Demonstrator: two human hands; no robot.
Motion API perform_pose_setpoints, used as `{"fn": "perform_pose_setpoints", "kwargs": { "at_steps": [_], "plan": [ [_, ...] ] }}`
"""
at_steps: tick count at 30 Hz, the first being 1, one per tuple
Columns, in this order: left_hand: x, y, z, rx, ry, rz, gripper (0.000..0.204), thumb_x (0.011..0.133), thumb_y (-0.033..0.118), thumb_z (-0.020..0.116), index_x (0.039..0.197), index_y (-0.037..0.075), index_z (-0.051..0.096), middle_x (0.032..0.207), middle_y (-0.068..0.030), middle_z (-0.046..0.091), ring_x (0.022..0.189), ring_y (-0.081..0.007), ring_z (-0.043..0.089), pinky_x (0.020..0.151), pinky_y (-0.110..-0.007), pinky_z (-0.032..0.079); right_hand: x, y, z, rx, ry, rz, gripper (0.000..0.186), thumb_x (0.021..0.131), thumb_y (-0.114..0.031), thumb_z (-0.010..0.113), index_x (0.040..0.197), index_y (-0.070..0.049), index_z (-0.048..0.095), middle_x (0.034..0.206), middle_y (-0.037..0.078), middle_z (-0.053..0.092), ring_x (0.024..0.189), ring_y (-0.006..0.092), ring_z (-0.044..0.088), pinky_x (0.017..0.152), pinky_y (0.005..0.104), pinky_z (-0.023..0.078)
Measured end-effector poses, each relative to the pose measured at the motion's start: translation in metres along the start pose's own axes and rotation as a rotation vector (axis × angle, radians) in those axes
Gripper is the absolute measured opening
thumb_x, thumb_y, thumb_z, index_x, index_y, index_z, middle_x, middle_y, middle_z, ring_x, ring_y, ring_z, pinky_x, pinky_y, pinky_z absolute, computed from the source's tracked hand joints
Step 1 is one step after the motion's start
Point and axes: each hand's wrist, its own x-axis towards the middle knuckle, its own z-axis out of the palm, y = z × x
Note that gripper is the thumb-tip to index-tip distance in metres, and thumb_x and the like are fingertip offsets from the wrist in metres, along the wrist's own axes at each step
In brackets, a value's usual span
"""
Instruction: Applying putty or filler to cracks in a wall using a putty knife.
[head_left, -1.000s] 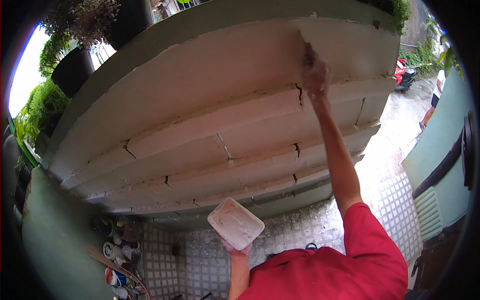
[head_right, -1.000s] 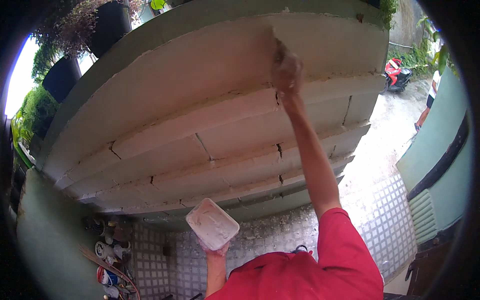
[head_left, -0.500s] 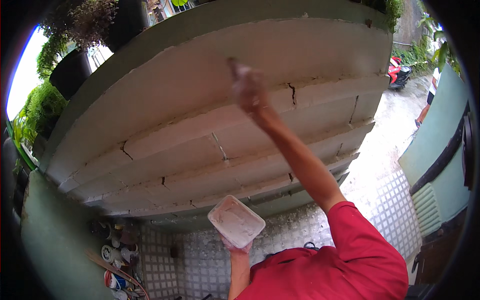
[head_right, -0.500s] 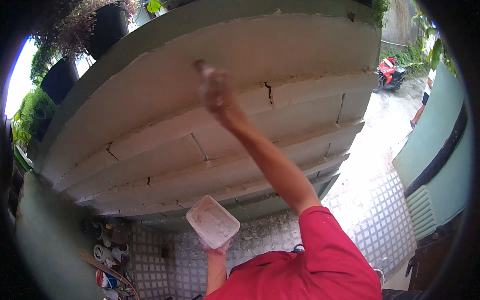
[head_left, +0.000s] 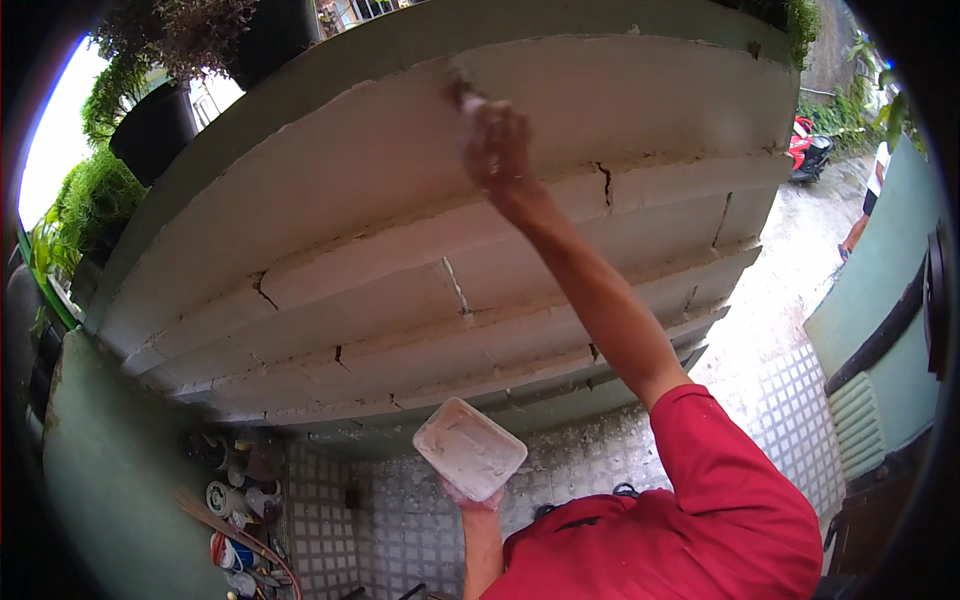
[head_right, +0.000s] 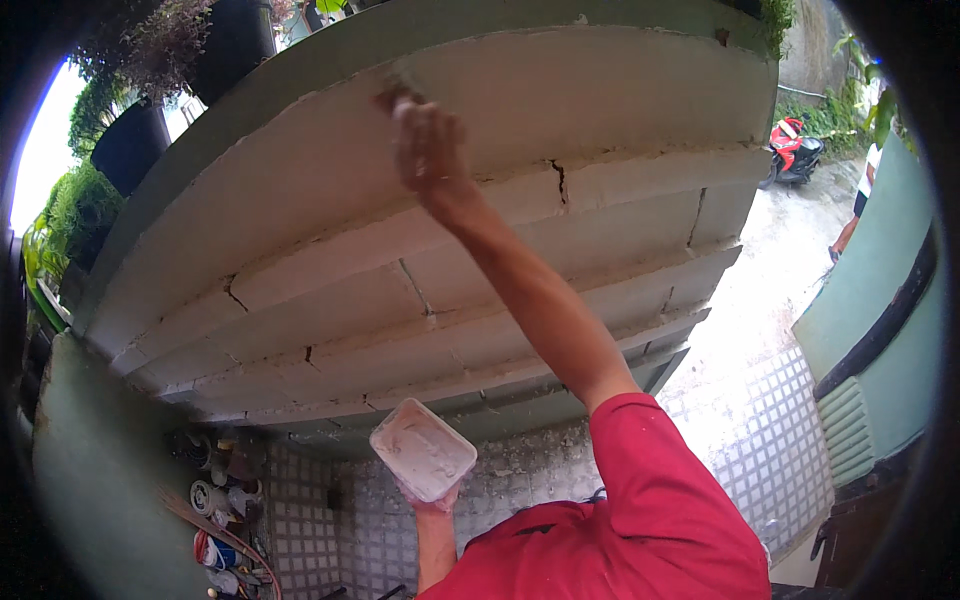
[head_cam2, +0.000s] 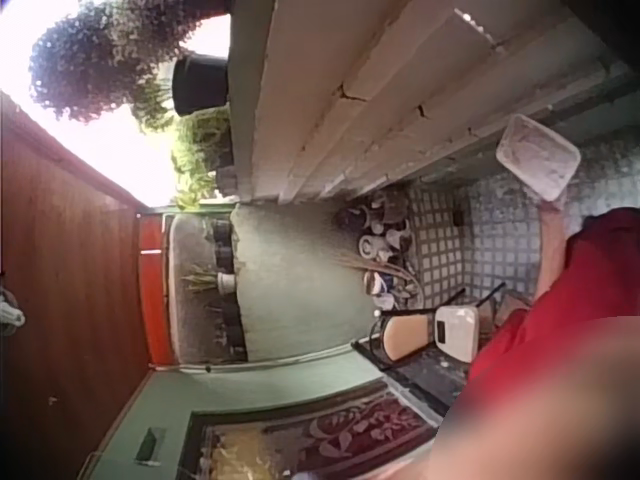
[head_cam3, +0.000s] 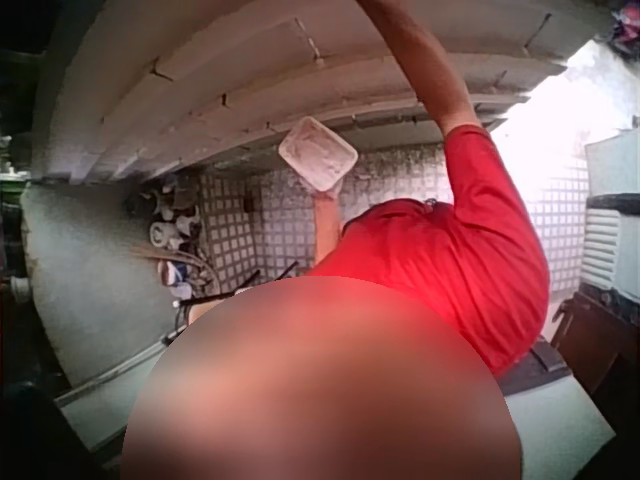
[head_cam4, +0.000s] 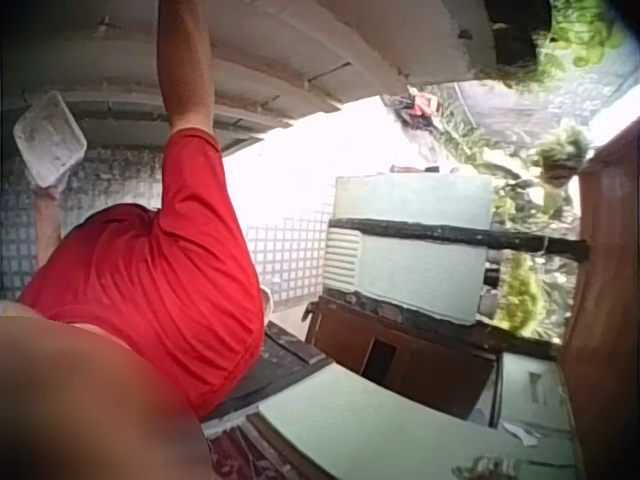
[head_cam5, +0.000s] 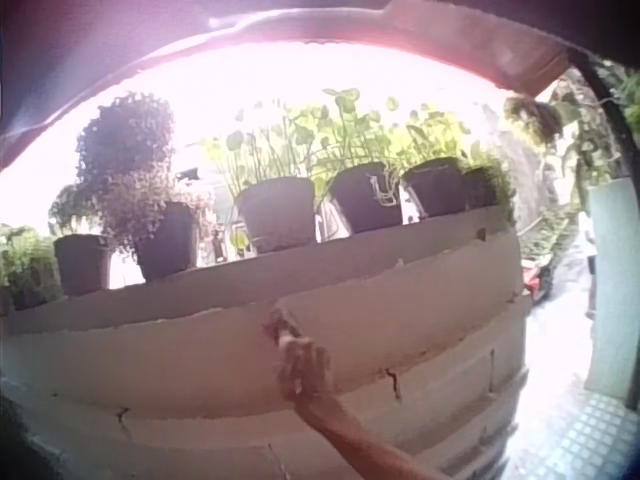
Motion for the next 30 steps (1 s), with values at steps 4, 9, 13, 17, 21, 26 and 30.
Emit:
{"fn": "perform_pose_setpoints", "kwargs": {
  "at_steps": [4,9,13,17,21,26,30],
  "plan": [
    [0.001,0.003,0.008,0.005,0.022,-0.002,0.061,0.093,0.058,0.046,0.143,0.022,0.044,0.144,-0.0040,0.048,0.133,-0.0343,0.045,0.107,-0.063,0.036,0.002,-0.015,-0.003,0.118,-0.347,0.070,0.012,0.083,-0.009,0.056,0.085,-0.001,0.065,0.063,0.021,0.060,0.053,0.0394,0.059,0.051,0.0483,0.046],
    [-0.005,0.008,-0.004,0.153,0.029,0.068,0.061,0.093,0.058,0.046,0.142,0.021,0.045,0.144,-0.0045,0.048,0.132,-0.0344,0.045,0.107,-0.062,0.037,0.013,0.018,-0.064,0.270,-0.619,0.466,0.026,0.091,-0.025,0.056,0.075,-0.006,0.065,0.060,0.016,0.061,0.048,0.0329,0.055,0.046,0.0433,0.041],
    [-0.003,0.007,-0.003,-0.001,0.061,0.003,0.062,0.093,0.058,0.046,0.143,0.021,0.044,0.144,-0.0048,0.049,0.132,-0.0345,0.046,0.107,-0.062,0.037,-0.003,0.059,-0.121,0.521,-0.476,1.251,0.029,0.093,-0.029,0.054,0.080,-0.004,0.065,0.064,0.008,0.063,0.048,0.0213,0.056,0.047,0.0360,0.044],
    [0.000,0.009,-0.012,-0.046,0.099,-0.053,0.063,0.093,0.058,0.046,0.143,0.021,0.044,0.144,-0.0050,0.049,0.132,-0.0348,0.046,0.107,-0.063,0.037,-0.017,0.061,-0.146,0.724,-0.510,1.579,0.026,0.096,-0.028,0.049,0.095,-0.005,0.063,0.074,0.004,0.063,0.058,0.0149,0.055,0.055,0.0291,0.048],
    [0.011,0.006,-0.007,0.152,0.009,-0.059,0.063,0.092,0.057,0.048,0.144,0.022,0.044,0.145,-0.0050,0.048,0.132,-0.0353,0.045,0.106,-0.065,0.035,-0.017,0.052,-0.138,0.752,-0.462,1.706,0.026,0.096,-0.027,0.050,0.097,-0.004,0.062,0.083,0.007,0.063,0.069,0.0144,0.058,0.059,0.0280,0.048],
    [0.016,0.004,-0.022,0.184,0.000,-0.052,0.063,0.092,0.057,0.049,0.144,0.022,0.043,0.145,-0.0041,0.048,0.132,-0.0355,0.045,0.105,-0.066,0.036,0.010,0.044,-0.101,0.914,-0.472,1.658,0.023,0.098,-0.018,0.047,0.104,0.000,0.060,0.094,0.011,0.065,0.081,0.0206,0.065,0.073,0.0322,0.059],
    [0.017,-0.005,-0.014,0.045,0.073,-0.063,0.063,0.092,0.059,0.047,0.144,0.023,0.044,0.145,-0.0032,0.048,0.132,-0.0352,0.045,0.105,-0.066,0.036,0.018,0.070,-0.067,0.900,-0.428,1.660,0.022,0.098,-0.013,0.046,0.104,0.003,0.060,0.096,0.013,0.065,0.084,0.0224,0.066,0.077,0.0325,0.061]
  ]
}}
